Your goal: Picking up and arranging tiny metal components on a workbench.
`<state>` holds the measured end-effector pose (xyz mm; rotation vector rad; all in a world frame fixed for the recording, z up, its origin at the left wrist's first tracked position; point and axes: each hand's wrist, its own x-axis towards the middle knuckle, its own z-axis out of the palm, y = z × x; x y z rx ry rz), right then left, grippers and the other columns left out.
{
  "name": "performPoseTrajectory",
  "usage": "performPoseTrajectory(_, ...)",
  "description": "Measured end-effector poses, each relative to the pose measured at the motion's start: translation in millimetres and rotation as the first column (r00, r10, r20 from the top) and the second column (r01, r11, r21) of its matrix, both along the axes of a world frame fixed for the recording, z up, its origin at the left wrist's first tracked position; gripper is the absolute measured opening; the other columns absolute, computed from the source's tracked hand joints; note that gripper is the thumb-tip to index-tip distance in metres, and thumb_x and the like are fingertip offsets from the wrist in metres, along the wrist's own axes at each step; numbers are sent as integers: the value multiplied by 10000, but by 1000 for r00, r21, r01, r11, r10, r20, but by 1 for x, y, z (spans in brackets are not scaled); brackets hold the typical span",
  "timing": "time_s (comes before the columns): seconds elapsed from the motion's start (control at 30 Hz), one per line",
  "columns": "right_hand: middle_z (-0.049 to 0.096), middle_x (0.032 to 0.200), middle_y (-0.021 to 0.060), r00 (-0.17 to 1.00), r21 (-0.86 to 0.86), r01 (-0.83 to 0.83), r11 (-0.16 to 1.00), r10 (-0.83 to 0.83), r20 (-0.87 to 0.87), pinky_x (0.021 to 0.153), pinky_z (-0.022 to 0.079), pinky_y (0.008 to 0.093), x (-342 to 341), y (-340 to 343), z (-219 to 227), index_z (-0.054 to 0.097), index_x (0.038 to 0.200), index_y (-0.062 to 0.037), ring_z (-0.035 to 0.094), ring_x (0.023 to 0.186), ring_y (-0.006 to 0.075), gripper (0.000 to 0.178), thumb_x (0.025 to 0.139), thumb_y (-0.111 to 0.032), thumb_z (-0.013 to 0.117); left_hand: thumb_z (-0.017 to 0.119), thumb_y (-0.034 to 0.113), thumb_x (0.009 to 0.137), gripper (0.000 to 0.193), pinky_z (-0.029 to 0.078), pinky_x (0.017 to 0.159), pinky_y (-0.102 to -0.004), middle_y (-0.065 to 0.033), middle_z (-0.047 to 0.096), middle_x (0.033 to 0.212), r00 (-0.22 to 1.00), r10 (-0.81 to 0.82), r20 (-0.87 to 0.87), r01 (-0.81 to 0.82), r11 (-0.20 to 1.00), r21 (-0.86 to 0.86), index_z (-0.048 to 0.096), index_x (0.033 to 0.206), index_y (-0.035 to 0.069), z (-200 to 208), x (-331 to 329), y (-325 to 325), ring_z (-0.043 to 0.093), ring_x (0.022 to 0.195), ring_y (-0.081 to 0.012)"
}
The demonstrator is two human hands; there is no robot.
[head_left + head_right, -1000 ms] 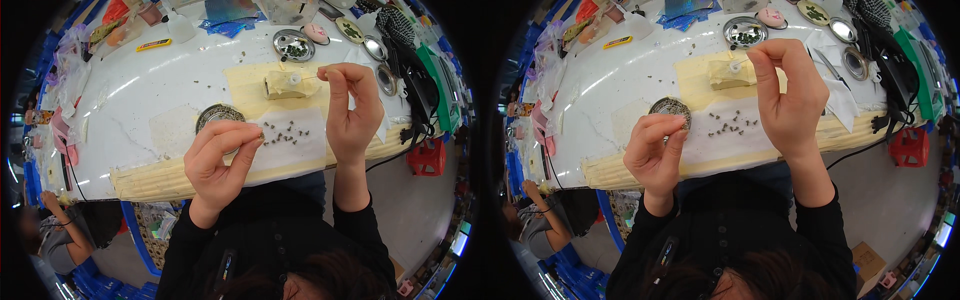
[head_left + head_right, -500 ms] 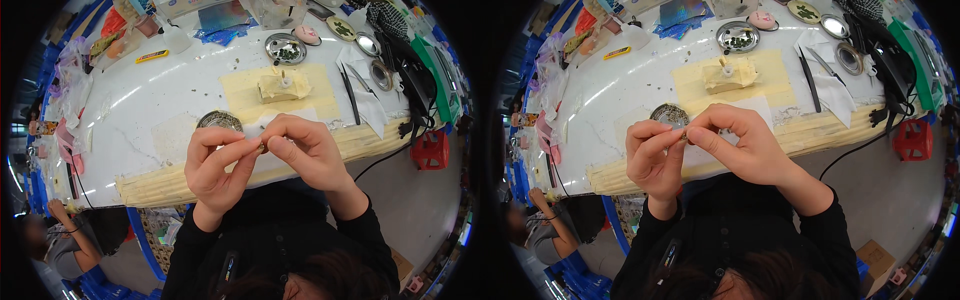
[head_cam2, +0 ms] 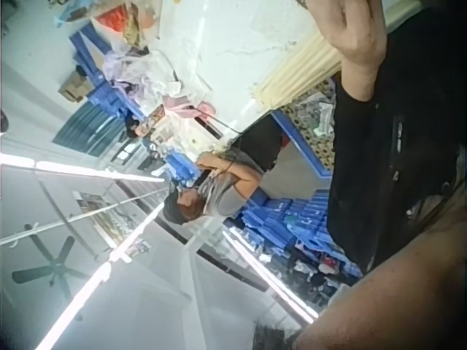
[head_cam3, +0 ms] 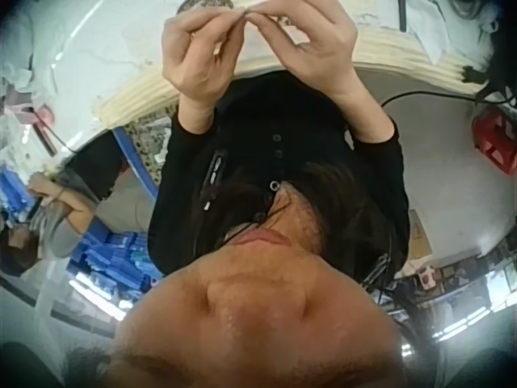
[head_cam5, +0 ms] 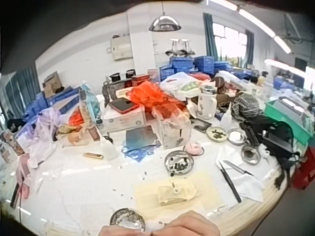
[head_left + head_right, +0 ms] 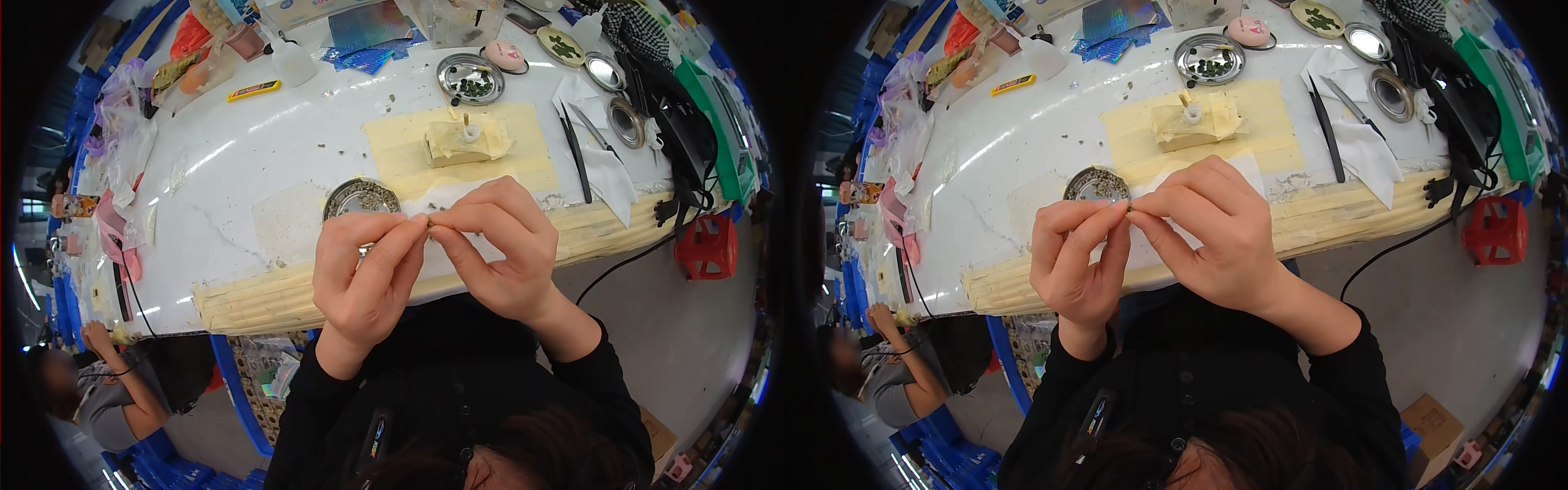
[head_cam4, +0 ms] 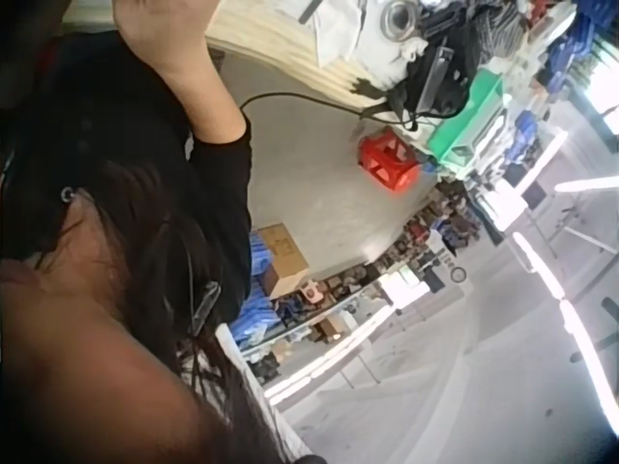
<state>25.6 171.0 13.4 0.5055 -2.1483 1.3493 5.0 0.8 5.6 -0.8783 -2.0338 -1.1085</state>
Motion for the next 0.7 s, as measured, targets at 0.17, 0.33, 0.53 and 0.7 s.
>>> performPoseTrajectory(0.17, 641, 853, 27, 703, -746, -144, 651, 598, 386, 697, 482, 243, 5, 4, -4, 656, 946, 5, 584, 772, 90, 80, 936, -75, 655, 793, -73, 693, 270, 484, 634, -294, -81, 650, 895, 962, -199, 185, 162, 967, 196, 732, 942, 12, 2, 2, -2, 610, 774, -210)
performPoseTrajectory(0.33, 634, 864, 15, 706, -778, -118, 617, 603, 371, 727, 482, 232, 10, 0, -3, 635, 971, 14, 578, 790, 69, 109, 971, -93, 615, 785, -75, 704, 243, 504, 639, -301, -94, 671, 914, 970, -185, 158, 155, 971, 183, 728, 926, 9, -1, 0, 0, 631, 777, -215)
performPoseTrajectory(0.53, 631, 867, 12, 986, -107, -81, 991, 95, 136, 737, 487, 238, 6, 3, -4, 622, 981, 16, 583, 798, 76, 112, 960, -94, 630, 780, -77, 709, 251, 524, 634, -305, -114, 701, 920, 1000, -16, -17, 16, 1000, 10, 722, 940, 1, 0, 1, 5, 658, 755, -222)
performPoseTrajectory(0.7, 618, 850, 3, 748, -738, -115, 665, 547, 377, 742, 487, 244, 10, 0, -6, 615, 970, 13, 581, 793, 76, 105, 962, -91, 624, 775, -79, 713, 257, 534, 647, -292, -121, 707, 928, 943, -249, 221, 200, 955, 220, 720, 952, -3, -2, 0, 2, 670, 769, -221)
